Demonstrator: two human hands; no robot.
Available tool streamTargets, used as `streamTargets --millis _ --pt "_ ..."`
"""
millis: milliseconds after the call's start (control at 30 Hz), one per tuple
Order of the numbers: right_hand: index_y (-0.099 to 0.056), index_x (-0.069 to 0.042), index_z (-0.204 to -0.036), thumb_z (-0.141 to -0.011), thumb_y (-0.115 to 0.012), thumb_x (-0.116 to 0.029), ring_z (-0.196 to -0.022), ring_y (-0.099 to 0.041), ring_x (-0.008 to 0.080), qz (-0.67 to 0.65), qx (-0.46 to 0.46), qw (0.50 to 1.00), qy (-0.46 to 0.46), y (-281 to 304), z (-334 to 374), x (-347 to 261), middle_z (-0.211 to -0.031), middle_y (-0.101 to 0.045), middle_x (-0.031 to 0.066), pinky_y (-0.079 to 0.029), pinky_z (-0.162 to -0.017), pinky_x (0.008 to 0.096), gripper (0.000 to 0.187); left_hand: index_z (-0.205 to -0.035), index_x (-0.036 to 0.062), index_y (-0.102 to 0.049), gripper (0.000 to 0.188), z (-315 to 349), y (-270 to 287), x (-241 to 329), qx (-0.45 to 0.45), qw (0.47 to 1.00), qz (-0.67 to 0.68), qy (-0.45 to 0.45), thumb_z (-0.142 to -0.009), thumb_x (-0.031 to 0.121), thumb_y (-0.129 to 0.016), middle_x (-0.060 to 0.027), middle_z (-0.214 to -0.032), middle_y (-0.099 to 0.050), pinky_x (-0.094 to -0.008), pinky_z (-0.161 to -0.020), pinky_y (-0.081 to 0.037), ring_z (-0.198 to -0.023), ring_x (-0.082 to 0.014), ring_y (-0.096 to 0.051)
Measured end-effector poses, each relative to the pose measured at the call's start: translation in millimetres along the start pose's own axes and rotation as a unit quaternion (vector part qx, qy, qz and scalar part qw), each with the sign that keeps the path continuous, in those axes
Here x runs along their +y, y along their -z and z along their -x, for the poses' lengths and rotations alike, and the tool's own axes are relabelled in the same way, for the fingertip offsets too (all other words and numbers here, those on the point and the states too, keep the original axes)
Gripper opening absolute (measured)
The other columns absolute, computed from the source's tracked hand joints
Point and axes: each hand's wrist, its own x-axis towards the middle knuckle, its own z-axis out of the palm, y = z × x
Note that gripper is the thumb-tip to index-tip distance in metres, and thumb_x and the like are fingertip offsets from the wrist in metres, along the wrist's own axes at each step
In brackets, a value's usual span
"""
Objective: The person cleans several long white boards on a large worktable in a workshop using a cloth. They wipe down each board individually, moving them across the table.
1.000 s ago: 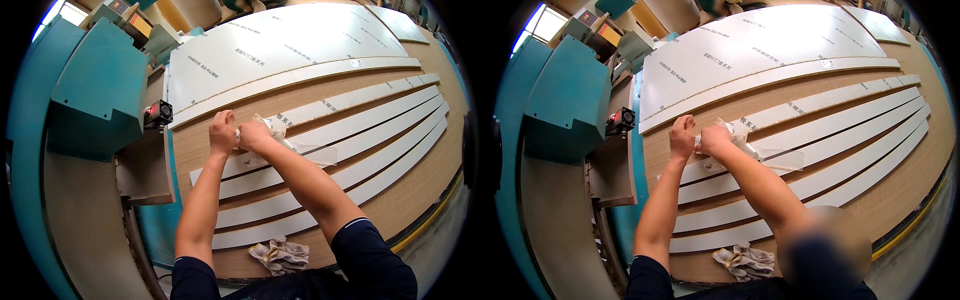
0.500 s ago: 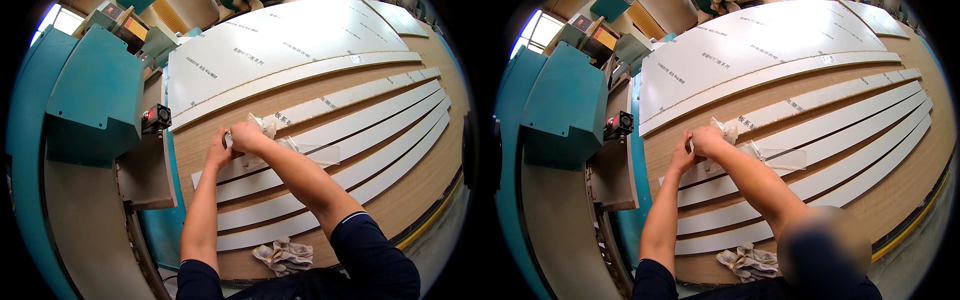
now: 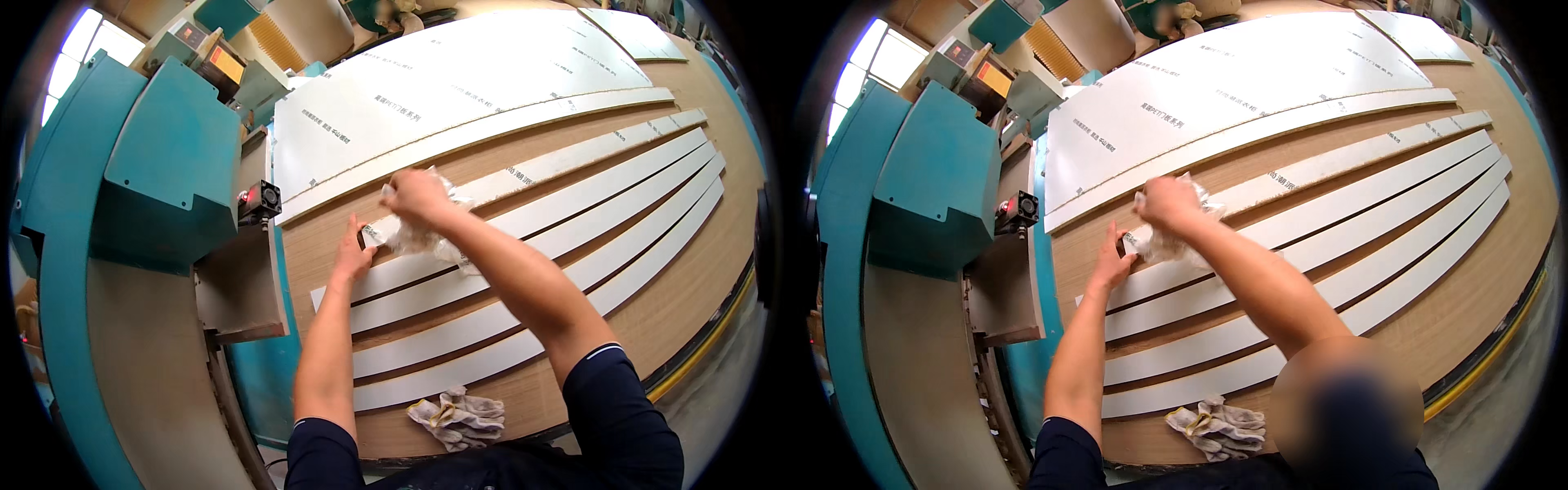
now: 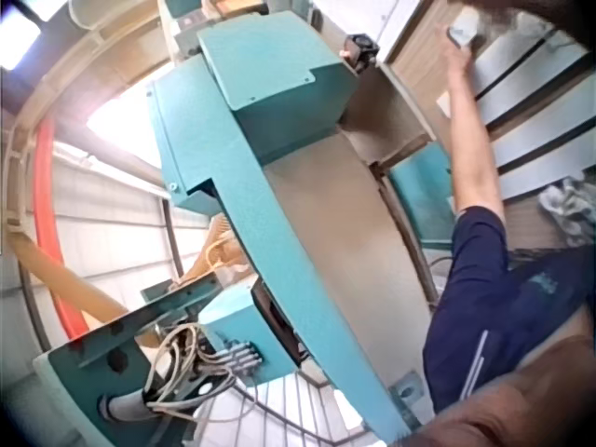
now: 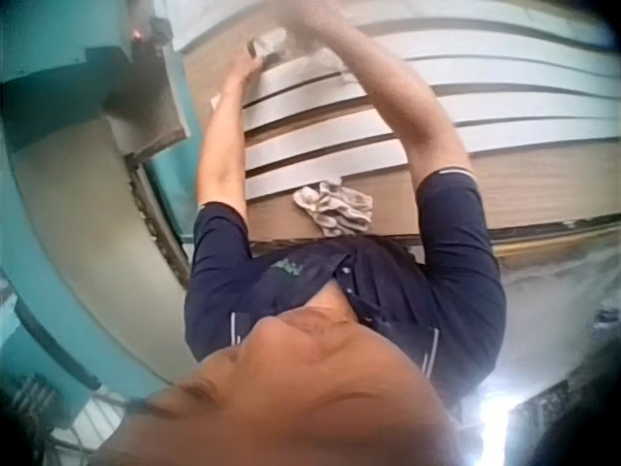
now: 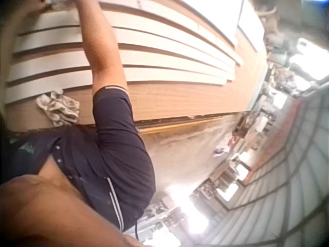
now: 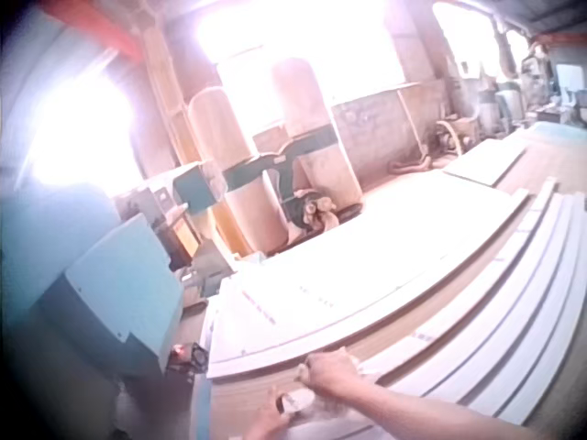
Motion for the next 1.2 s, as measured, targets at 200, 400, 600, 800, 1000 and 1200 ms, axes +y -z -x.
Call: streamTargets --millis 200,400,600,800,1000,1200 --pt "-0.071 -0.011 -0.102 -0.077 -0.070 -0.031 -0.102 -0.066 0.0241 0.151 -0.110 0.982 0.027 -76.8 4.0 -23.4 -0.110 -0.069 0.0099 -0.053 -0.085 0.0342 0.032 -0.150 0.0033 -0.016 0.088 -4.8 -4.7 -25.1 -0.006 0.998 0.051 -0.022 -0.078 0.000 -0.067 -0.0104 -0.133 -0.054 -0.0351 -0.102 -0.041 -0.120 -0.0281 -0.053" --pt "-0.074 -0.010 -0.094 -0.076 -0.067 -0.023 -0.097 -0.068 0.0277 0.111 -0.114 0.987 0.035 -84.9 6.7 -24.9 -0.101 -0.071 0.0134 -0.054 -0.082 0.0361 0.023 -0.150 0.0024 -0.015 0.085 3.9 -7.1 -23.0 -0.011 0.999 0.039 -0.004 -0.081 0.001 -0.064 -0.0086 -0.132 -0.053 -0.0327 -0.104 -0.038 -0.120 -0.0229 -0.051" --pt "-0.070 0.005 -0.077 -0.075 -0.061 -0.032 -0.084 -0.067 0.0376 -0.175 0.097 0.975 -0.096 -12.9 -8.6 40.2 -0.087 -0.067 0.0261 -0.053 -0.079 0.0424 0.038 -0.141 0.0050 -0.033 0.071 -2.5 -12.8 -46.7 0.004 0.995 0.084 -0.044 -0.078 0.005 -0.066 -0.0159 -0.131 -0.055 -0.0383 -0.102 -0.041 -0.120 -0.0332 -0.053" --pt "-0.066 0.001 -0.098 -0.091 -0.056 -0.034 -0.079 -0.068 0.0305 0.101 0.426 0.896 -0.073 372.8 172.2 146.1 -0.087 -0.069 0.0175 -0.055 -0.075 0.0411 0.037 -0.136 0.0044 -0.041 0.061 -10.0 -22.9 -50.1 0.009 0.994 0.060 -0.090 -0.080 0.008 -0.065 -0.0197 -0.133 -0.052 -0.0388 -0.106 -0.037 -0.125 -0.0334 -0.049" --pt "-0.064 -0.004 -0.100 -0.089 -0.060 -0.039 -0.080 -0.068 0.0314 0.184 0.511 0.833 -0.098 511.9 331.8 191.4 -0.082 -0.068 0.0162 -0.054 -0.075 0.0423 0.037 -0.144 -0.0021 -0.032 0.074 -19.3 -17.8 -0.9 -0.027 0.991 -0.128 -0.019 -0.082 0.021 -0.065 -0.0215 -0.151 -0.032 -0.0400 -0.117 -0.020 -0.141 -0.0337 -0.027" --pt "-0.059 0.000 -0.103 -0.069 -0.076 -0.059 -0.090 -0.065 0.0360 0.226 0.312 0.903 -0.189 406.9 208.2 319.5 -0.097 -0.066 0.0226 -0.050 -0.080 0.0433 0.071 -0.142 -0.0057 -0.037 0.075 -27.0 -130.1 150.4 0.011 0.973 -0.211 -0.089 -0.090 0.046 -0.053 -0.0232 -0.153 -0.027 -0.0407 -0.118 -0.014 -0.145 -0.0339 -0.018"
